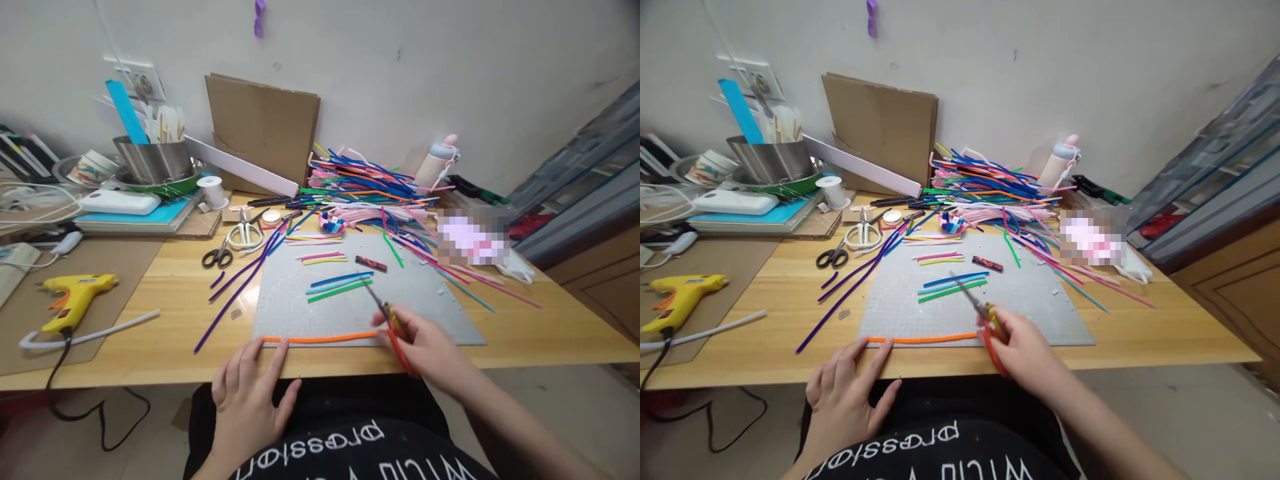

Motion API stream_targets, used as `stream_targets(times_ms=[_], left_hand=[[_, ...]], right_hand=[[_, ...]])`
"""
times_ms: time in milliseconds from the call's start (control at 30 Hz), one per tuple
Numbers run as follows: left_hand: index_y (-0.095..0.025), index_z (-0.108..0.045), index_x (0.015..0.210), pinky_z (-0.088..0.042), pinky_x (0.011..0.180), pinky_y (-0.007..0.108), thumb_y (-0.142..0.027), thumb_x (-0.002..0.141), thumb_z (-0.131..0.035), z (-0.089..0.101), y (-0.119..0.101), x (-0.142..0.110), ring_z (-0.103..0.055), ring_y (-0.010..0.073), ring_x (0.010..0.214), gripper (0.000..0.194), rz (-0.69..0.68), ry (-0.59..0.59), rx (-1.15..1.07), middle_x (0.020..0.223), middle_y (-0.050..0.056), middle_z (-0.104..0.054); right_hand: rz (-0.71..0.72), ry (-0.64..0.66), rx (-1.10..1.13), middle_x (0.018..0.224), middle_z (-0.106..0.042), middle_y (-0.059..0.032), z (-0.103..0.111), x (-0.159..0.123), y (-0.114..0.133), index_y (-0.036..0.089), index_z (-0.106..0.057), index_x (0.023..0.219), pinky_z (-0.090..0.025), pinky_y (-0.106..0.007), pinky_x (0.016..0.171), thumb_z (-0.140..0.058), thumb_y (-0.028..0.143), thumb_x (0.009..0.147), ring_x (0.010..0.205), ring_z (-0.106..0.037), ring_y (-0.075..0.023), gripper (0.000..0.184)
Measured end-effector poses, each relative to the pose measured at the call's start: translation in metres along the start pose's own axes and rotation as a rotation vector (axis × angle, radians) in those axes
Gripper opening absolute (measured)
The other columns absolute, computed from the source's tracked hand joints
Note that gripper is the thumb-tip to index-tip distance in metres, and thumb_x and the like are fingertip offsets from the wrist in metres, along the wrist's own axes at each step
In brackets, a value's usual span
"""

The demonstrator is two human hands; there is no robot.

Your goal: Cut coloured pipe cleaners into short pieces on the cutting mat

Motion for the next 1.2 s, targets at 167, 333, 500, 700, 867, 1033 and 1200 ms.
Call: stream_targets(times_ms=[167, 333, 500, 700, 867, 1033, 1200], left_hand=[[-0.031, -0.061, 0.120, -0.029, 0.094, 0.048, -0.035, 0.079, -0.059, 0.001, 0.000, 0.000, -0.046, 0.0303, 0.113, 0.041, -0.013, -0.011, 0.016, 0.124, 0.013, -0.051], [-0.030, -0.060, 0.120, -0.030, 0.093, 0.048, -0.035, 0.079, -0.059, 0.002, -0.001, 0.001, -0.048, 0.0295, 0.110, 0.042, -0.022, -0.022, 0.021, 0.123, 0.013, -0.052], [-0.031, -0.060, 0.120, -0.031, 0.093, 0.048, -0.034, 0.079, -0.060, 0.000, 0.000, 0.000, -0.046, 0.0303, 0.112, 0.042, -0.018, -0.012, 0.008, 0.124, 0.013, -0.051], [-0.030, -0.060, 0.120, -0.031, 0.093, 0.049, -0.034, 0.078, -0.060, 0.000, 0.000, 0.001, -0.046, 0.0308, 0.112, 0.042, -0.017, -0.009, 0.005, 0.124, 0.013, -0.050], [-0.032, -0.059, 0.121, -0.030, 0.094, 0.048, -0.035, 0.079, -0.059, 0.000, 0.000, 0.001, -0.046, 0.0296, 0.112, 0.042, -0.005, 0.004, 0.001, 0.125, 0.012, -0.050], [-0.031, -0.057, 0.124, -0.029, 0.095, 0.048, -0.034, 0.079, -0.059, -0.001, 0.001, -0.001, -0.046, 0.0303, 0.113, 0.045, 0.000, -0.002, -0.018, 0.127, 0.013, -0.050], [-0.033, -0.055, 0.126, -0.026, 0.096, 0.047, -0.036, 0.079, -0.060, -0.002, 0.002, -0.003, -0.047, 0.0294, 0.113, 0.047, 0.014, -0.018, -0.029, 0.127, 0.011, -0.051]], right_hand=[[0.041, -0.357, -0.596, 0.077, -0.065, -0.0072, 0.103, 0.037, -0.019, 0.017, -0.063, 0.083, -0.041, -0.031, 0.060, -0.057, 0.032, 0.072, 0.070, -0.058, -0.0227, 0.020], [-0.079, -0.289, -0.833, 0.084, -0.068, -0.0118, 0.131, 0.059, -0.070, 0.016, -0.068, 0.083, -0.043, -0.034, 0.065, -0.056, 0.030, 0.075, 0.078, -0.061, -0.0278, 0.021], [0.165, -0.609, -0.905, 0.097, -0.062, -0.0166, 0.112, 0.031, -0.030, 0.015, -0.066, 0.085, -0.043, -0.043, 0.082, -0.053, 0.033, 0.082, 0.095, -0.056, -0.0316, 0.023], [0.592, -0.037, -0.517, 0.107, -0.059, -0.0083, -0.026, 0.003, 0.038, 0.022, -0.059, 0.102, -0.042, -0.038, 0.088, -0.057, 0.027, 0.085, 0.102, -0.053, -0.0225, 0.018], [0.515, 0.040, -0.473, 0.087, -0.059, -0.0039, -0.050, 0.001, 0.039, 0.020, -0.056, 0.080, -0.042, -0.035, 0.079, -0.058, 0.019, 0.085, 0.088, -0.053, -0.0192, 0.005], [0.471, 0.082, -0.451, 0.083, -0.057, -0.0027, -0.045, 0.004, 0.036, 0.019, -0.052, 0.082, -0.043, -0.030, 0.071, -0.048, 0.018, 0.091, 0.080, -0.053, -0.0166, 0.010], [0.528, 0.158, -0.429, 0.084, -0.056, -0.0031, -0.047, 0.002, 0.034, 0.020, -0.055, 0.089, -0.044, -0.027, 0.070, -0.039, 0.020, 0.095, 0.079, -0.054, -0.0149, 0.017]])
Point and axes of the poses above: each hand's wrist, its own x-axis towards the middle knuckle, its own z-axis out of the back of the hand, y = z × x, the point moved 10 cm from there along x, towards the middle knuckle
